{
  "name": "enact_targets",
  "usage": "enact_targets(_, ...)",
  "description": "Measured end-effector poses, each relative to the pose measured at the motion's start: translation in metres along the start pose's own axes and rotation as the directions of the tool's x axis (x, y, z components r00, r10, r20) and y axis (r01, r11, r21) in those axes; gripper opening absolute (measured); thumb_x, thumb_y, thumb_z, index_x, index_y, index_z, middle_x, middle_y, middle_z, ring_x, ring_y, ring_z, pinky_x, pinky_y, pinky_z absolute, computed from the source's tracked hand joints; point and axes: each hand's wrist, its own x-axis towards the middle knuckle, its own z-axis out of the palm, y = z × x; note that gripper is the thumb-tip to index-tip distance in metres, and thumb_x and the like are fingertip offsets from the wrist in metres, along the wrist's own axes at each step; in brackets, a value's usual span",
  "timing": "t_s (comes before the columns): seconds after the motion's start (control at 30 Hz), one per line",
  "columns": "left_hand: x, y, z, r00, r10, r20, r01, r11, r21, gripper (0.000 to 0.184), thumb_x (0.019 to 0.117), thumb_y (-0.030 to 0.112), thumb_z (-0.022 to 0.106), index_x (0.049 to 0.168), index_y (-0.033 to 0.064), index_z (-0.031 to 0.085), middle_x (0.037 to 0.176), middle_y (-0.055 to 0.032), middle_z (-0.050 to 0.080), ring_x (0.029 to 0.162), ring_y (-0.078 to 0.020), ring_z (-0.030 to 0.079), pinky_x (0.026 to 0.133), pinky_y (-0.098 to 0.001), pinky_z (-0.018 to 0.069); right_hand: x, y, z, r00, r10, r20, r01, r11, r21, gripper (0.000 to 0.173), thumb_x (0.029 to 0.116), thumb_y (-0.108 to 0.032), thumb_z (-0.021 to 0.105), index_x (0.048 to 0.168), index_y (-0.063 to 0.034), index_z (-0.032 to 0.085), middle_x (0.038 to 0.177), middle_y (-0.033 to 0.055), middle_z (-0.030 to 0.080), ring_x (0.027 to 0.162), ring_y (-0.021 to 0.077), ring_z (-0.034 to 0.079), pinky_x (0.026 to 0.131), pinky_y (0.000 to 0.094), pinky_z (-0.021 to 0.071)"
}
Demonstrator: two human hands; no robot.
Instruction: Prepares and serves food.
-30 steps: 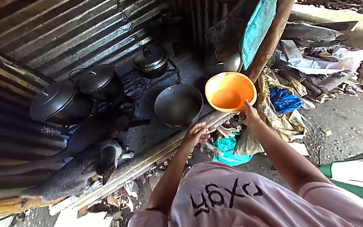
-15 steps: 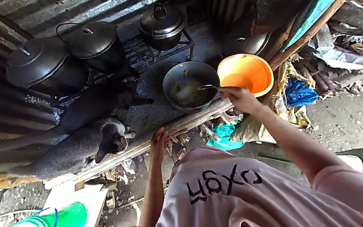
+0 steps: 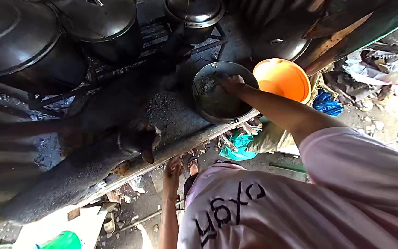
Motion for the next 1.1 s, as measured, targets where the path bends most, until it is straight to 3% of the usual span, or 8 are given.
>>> enact_targets(0.1, 0.007, 0.003, -0.009, 0.999, 0.04, -0.003, -0.04, 0.999, 0.006, 0.039, 0.1066, 0.007, 0.048, 0.143, -0.0065, 0.046, 0.13, -0.024, 0.06, 0.102, -0.0212, 0.068, 0.085, -0.0329, 0.057, -0.007, 0.005, -0.005, 0.988, 0.151, 0.04, -0.15, 0.988, -0.025, 0.033, 0.1011, 0.004, 0.052, 0.133, 0.0072, 0.06, 0.145, 0.033, 0.05, 0.117, 0.0562, 0.059, 0.085, 0.0704, 0.0499)
enact_targets(0.2, 0.016, 0.004, -0.011, 0.997, 0.071, -0.005, -0.071, 0.997, 0.012, 0.038, 0.1067, 0.008, 0.047, 0.142, -0.0066, 0.046, 0.126, -0.0232, 0.062, 0.099, -0.0197, 0.069, 0.083, -0.0321, 0.0574, -0.03, 0.011, -0.009, 0.952, 0.216, 0.218, -0.189, 0.972, -0.138, 0.02, 0.098, 0.002, 0.058, 0.114, 0.0112, 0.065, 0.125, 0.0316, 0.061, 0.114, 0.0501, 0.062, 0.083, 0.0645, 0.052)
enact_targets(0.4, 0.03, 0.022, 0.005, 0.995, 0.097, 0.031, -0.098, 0.994, 0.04, 0.04, 0.1075, 0.01, 0.047, 0.144, -0.0072, 0.046, 0.134, -0.0257, 0.058, 0.107, -0.0223, 0.068, 0.089, -0.0329, 0.0566, -0.06, -0.003, -0.031, 0.886, -0.102, 0.453, 0.139, 0.989, -0.049, 0.022, 0.0948, -0.006, 0.067, 0.108, 0.0112, 0.066, 0.114, 0.0318, 0.065, 0.111, 0.0496, 0.062, 0.088, 0.0684, 0.0456)
enact_targets(0.53, 0.03, 0.034, 0.026, 0.993, 0.113, 0.029, -0.114, 0.992, 0.053, 0.04, 0.1073, 0.008, 0.048, 0.144, -0.008, 0.045, 0.135, -0.0274, 0.057, 0.11, -0.0252, 0.067, 0.091, -0.034, 0.0565, -0.027, -0.011, -0.005, 0.952, -0.215, 0.215, 0.175, 0.966, 0.191, 0.031, 0.0993, -0.002, 0.061, 0.13, 0.0024, 0.062, 0.129, 0.0308, 0.061, 0.121, 0.0518, 0.058, 0.095, 0.0712, 0.0455)
enact_targets(0.7, 0.02, 0.034, 0.048, 0.995, 0.1, -0.003, -0.099, 0.994, 0.051, 0.04, 0.1073, 0.007, 0.047, 0.144, -0.0082, 0.045, 0.133, -0.0264, 0.059, 0.107, -0.0224, 0.068, 0.089, -0.0319, 0.0568, 0.001, 0.005, -0.004, 0.999, 0.005, 0.035, -0.007, 0.998, 0.056, 0.038, 0.1003, 0.007, 0.052, 0.138, 0.0066, 0.055, 0.148, 0.0326, 0.046, 0.115, 0.0566, 0.059, 0.084, 0.0686, 0.0519)
enact_targets(0.9, 0.01, 0.025, 0.072, 0.996, 0.052, -0.07, -0.05, 0.998, 0.029, 0.039, 0.1075, 0.007, 0.046, 0.144, -0.0069, 0.045, 0.132, -0.0251, 0.059, 0.106, -0.0222, 0.067, 0.087, -0.0337, 0.0564, -0.037, 0.037, -0.033, 0.959, -0.076, 0.275, 0.103, 0.991, -0.086, 0.015, 0.0958, -0.001, 0.064, 0.106, 0.0089, 0.068, 0.115, 0.0311, 0.065, 0.111, 0.0511, 0.062, 0.083, 0.069, 0.0496)
enact_targets(1.0, 0.01, 0.029, 0.086, 0.994, 0.065, -0.088, -0.064, 0.998, 0.013, 0.038, 0.1076, 0.007, 0.046, 0.144, -0.0069, 0.045, 0.132, -0.0254, 0.059, 0.104, -0.0222, 0.067, 0.087, -0.0334, 0.0565, -0.053, 0.051, -0.053, 0.977, -0.157, 0.144, 0.157, 0.988, 0.013, 0.027, 0.0951, 0.002, 0.064, 0.122, 0.0029, 0.066, 0.126, 0.0307, 0.062, 0.117, 0.0524, 0.059, 0.089, 0.0693, 0.0463)
enact_targets(1.1, 0.011, 0.035, 0.099, 0.991, 0.086, -0.098, -0.087, 0.996, -0.011, 0.039, 0.1074, 0.006, 0.046, 0.144, -0.0078, 0.044, 0.134, -0.0268, 0.057, 0.106, -0.0237, 0.067, 0.089, -0.034, 0.0565, -0.055, 0.065, -0.051, 0.97, -0.233, -0.068, 0.238, 0.968, 0.084, 0.034, 0.0929, 0.006, 0.061, 0.126, -0.0024, 0.066, 0.129, 0.0301, 0.06, 0.107, 0.0545, 0.063, 0.079, 0.0699, 0.049)
